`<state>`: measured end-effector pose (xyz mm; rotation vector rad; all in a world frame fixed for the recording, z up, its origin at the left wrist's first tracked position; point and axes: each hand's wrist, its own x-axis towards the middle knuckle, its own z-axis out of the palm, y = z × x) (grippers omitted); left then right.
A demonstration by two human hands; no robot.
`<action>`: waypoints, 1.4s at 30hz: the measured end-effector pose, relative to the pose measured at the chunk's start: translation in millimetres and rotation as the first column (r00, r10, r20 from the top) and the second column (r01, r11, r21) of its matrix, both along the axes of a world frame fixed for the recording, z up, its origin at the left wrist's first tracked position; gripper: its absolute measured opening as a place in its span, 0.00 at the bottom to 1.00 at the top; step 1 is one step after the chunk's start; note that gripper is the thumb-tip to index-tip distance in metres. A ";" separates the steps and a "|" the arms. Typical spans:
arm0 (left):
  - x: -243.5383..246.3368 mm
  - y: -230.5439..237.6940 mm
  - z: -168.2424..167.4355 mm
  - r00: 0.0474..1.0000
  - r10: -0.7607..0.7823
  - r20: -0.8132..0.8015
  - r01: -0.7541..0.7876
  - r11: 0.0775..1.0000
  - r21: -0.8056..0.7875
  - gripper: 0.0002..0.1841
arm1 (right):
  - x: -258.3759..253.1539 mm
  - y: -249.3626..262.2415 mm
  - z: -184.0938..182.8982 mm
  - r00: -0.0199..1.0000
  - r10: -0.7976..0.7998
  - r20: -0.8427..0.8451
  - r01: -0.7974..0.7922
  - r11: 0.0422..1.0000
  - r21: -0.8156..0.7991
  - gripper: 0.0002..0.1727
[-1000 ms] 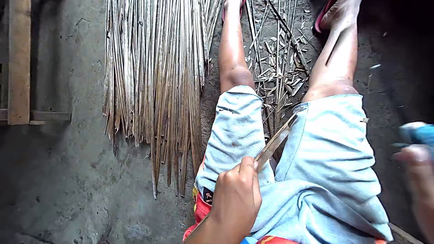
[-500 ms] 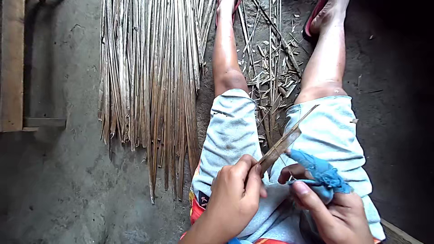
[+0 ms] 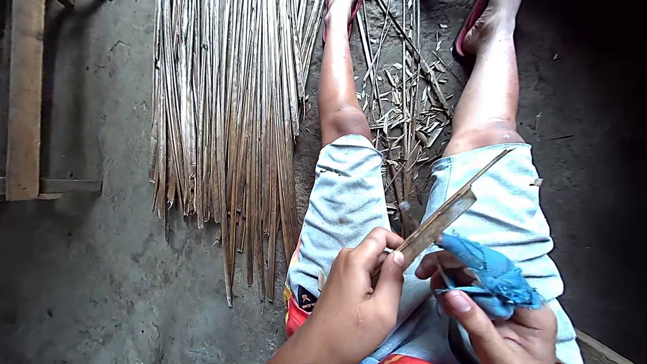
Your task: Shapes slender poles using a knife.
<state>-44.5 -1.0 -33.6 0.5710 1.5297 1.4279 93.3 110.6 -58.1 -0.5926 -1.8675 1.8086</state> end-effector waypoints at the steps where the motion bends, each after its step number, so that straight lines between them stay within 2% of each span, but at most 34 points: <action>1: -0.1 1.0 0.9 1.000 -0.003 0.006 0.003 1.000 -0.009 0.09 | -0.8 1.3 1.3 1.000 -0.026 0.004 0.026 0.999 -0.018 0.15; 4: -1.1 4.8 1.4 0.997 -0.036 -0.074 0.035 0.999 -0.018 0.12 | -8.8 5.1 7.4 0.994 -0.105 0.033 0.109 0.983 -0.146 0.20; 7: -2.3 9.2 0.4 0.934 -0.079 -0.349 0.073 0.997 -0.031 0.14 | -21.7 11.0 15.6 0.964 -0.237 0.123 0.262 0.929 -0.261 0.20; 9: 1.1 4.7 -0.4 0.782 -0.041 -0.622 -0.023 0.995 -0.095 0.14 | -26.8 22.4 17.9 0.941 -0.311 0.132 0.336 0.899 -0.281 0.20; 11: 7.2 -7.8 -0.9 0.558 0.050 -0.828 -0.202 0.976 -0.078 0.12 | -30.1 37.0 18.2 0.896 -0.419 0.149 0.444 0.829 -0.340 0.17; 13: 18.8 -28.5 3.9 0.454 0.182 -0.872 -0.310 0.950 0.037 0.07 | -30.0 51.8 14.8 0.833 -0.524 0.178 0.544 0.713 -0.442 0.18; 14: 27.1 -39.0 7.7 0.444 0.217 -0.869 -0.326 0.943 0.069 0.06 | -28.6 58.2 13.2 0.814 -0.552 0.182 0.556 0.646 -0.523 0.19; 15: 36.0 -47.1 10.1 0.501 0.244 -0.830 -0.324 0.943 0.082 0.09 | -27.0 63.3 11.7 0.801 -0.573 0.175 0.543 0.571 -0.616 0.21; 16: 43.9 -50.7 9.8 0.619 0.266 -0.739 -0.331 0.942 0.062 0.14 | -25.3 67.3 9.9 0.793 -0.588 0.159 0.506 0.490 -0.710 0.23; 17: 48.7 -49.5 6.5 0.763 0.277 -0.584 -0.347 0.938 -0.009 0.20 | -23.7 70.0 7.5 0.787 -0.601 0.139 0.456 0.415 -0.787 0.24; 18: 47.9 -45.2 0.4 0.865 0.308 -0.395 -0.366 0.927 -0.079 0.27 | -22.5 71.4 5.3 0.788 -0.601 0.131 0.419 0.368 -0.830 0.25; 19: 41.5 -40.0 -5.6 0.899 0.375 -0.226 -0.403 0.911 -0.091 0.34 | -22.1 71.3 3.9 0.797 -0.589 0.132 0.399 0.350 -0.847 0.26; 20: 30.8 -33.7 -8.2 0.891 0.442 -0.107 -0.447 0.894 -0.027 0.41 | -22.6 68.6 3.9 0.805 -0.577 0.140 0.400 0.351 -0.847 0.26; 21: 18.5 -27.2 -7.1 0.879 0.473 -0.054 -0.469 0.880 0.074 0.43 | -23.4 63.0 5.9 0.805 -0.570 0.164 0.426 0.364 -0.828 0.25; 23: 0.6 -12.7 -0.7 0.857 0.512 -0.050 -0.479 0.830 0.287 0.33 | -23.8 49.0 12.3 0.798 -0.563 0.216 0.490 0.397 -0.776 0.23; 25: -4.4 1.7 7.2 0.860 0.508 0.051 -0.473 0.755 0.453 0.21 | -23.8 40.7 16.6 0.791 -0.569 0.226 0.499 0.383 -0.777 0.21; 27: 6.1 8.6 8.5 0.873 0.455 0.177 -0.477 0.717 0.508 0.21 | -24.5 37.5 16.4 0.771 -0.600 0.213 0.489 0.342 -0.802 0.21; 29: 23.6 7.8 3.1 0.887 0.444 0.127 -0.454 0.786 0.419 0.16 | -25.7 37.7 15.3 0.744 -0.634 0.211 0.501 0.320 -0.804 0.20; 31: 37.3 7.8 3.4 0.920 0.390 0.034 -0.388 0.896 0.215 0.20 | -27.1 36.2 15.4 0.720 -0.659 0.218 0.533 0.323 -0.782 0.20; 33: 39.8 12.3 9.2 0.943 0.302 0.142 -0.309 0.950 0.033 0.19 | -28.4 31.5 15.8 0.699 -0.679 0.224 0.578 0.351 -0.737 0.19; 36: 33.2 25.1 11.4 0.885 0.346 0.311 -0.360 0.933 -0.013 0.05 | -29.5 24.7 16.4 0.691 -0.692 0.208 0.610 0.404 -0.682 0.18; 37: 31.6 27.5 11.8 0.870 0.356 0.340 -0.371 0.928 -0.021 0.06 | -28.6 24.7 17.1 0.691 -0.694 0.202 0.614 0.416 -0.671 0.17; 38: 30.7 27.6 12.5 0.860 0.343 0.377 -0.359 0.933 -0.029 0.11 | -27.3 26.3 17.7 0.690 -0.697 0.195 0.617 0.425 -0.662 0.17; 40: 29.9 22.6 12.0 0.852 0.284 0.441 -0.296 0.954 -0.043 0.17 | -22.7 34.7 15.9 0.677 -0.718 0.162 0.621 0.439 -0.649 0.18; 42: 27.9 12.6 10.0 0.837 0.317 0.445 -0.322 0.944 -0.067 0.21 | -11.8 50.3 9.2 0.655 -0.747 0.119 0.644 0.469 -0.605 0.20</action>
